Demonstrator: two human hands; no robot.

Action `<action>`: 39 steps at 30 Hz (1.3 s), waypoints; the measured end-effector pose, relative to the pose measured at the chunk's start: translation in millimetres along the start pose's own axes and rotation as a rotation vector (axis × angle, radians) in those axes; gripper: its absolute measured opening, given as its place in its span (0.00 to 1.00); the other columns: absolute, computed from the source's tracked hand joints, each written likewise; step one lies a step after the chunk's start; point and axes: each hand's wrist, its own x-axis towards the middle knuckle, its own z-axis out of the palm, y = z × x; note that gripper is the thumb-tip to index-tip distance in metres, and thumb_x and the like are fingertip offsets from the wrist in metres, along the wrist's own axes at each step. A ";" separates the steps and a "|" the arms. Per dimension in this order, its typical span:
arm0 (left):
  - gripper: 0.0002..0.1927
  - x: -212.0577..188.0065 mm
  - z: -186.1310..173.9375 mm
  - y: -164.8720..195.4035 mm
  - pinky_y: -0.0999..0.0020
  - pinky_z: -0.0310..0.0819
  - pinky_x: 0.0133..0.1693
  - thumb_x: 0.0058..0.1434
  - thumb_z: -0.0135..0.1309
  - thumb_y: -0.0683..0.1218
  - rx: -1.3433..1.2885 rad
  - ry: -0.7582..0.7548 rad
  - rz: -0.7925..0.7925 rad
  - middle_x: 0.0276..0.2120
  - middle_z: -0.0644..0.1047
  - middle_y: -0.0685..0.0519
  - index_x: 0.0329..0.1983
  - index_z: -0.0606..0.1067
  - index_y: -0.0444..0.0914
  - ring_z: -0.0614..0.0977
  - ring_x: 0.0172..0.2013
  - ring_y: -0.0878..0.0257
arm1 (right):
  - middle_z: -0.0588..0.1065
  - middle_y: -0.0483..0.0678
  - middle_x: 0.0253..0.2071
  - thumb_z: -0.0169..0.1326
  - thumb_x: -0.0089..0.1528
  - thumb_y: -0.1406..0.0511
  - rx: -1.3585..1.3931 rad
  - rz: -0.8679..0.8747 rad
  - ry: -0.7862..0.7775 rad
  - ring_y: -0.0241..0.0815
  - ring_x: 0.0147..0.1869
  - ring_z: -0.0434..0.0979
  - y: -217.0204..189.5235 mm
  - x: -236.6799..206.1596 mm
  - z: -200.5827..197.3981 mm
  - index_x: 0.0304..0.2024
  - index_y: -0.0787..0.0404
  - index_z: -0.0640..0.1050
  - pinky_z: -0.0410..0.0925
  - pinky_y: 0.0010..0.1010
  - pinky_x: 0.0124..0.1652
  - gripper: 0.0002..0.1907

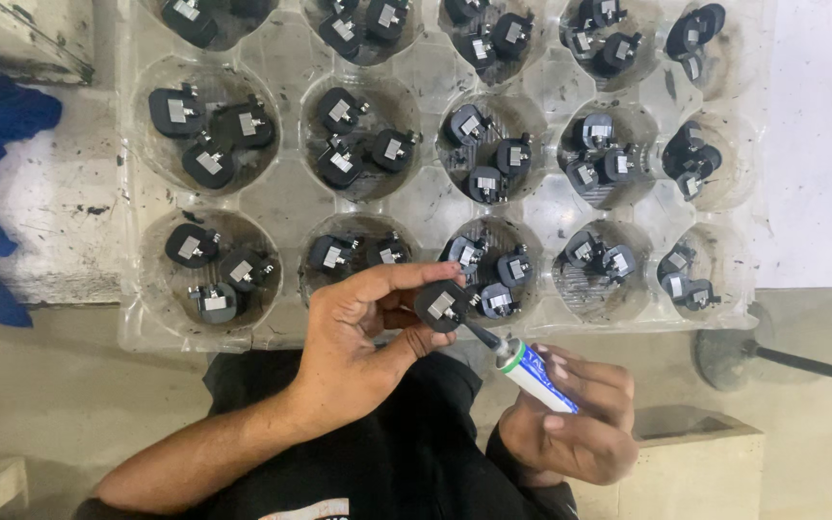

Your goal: The person wipes the nozzle of an adhesive tube with a blue cloth, then picks black plug housings one at a time from a plastic tray and squeezes adhesive from the tube onto their metal contact areas, returning each treated housing to the tray. At the end the person wipes the tube nozzle with the cloth again.

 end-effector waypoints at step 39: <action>0.23 -23.4 8.3 -25.1 0.65 0.84 0.46 0.66 0.58 0.36 -0.354 -0.115 -0.194 0.62 0.77 0.45 0.64 0.71 0.32 0.83 0.40 0.63 | 0.73 0.56 0.35 0.62 0.60 0.73 0.091 0.030 -0.004 0.49 0.38 0.78 -2.6 21.3 -18.2 0.36 0.59 0.62 0.80 0.39 0.36 0.18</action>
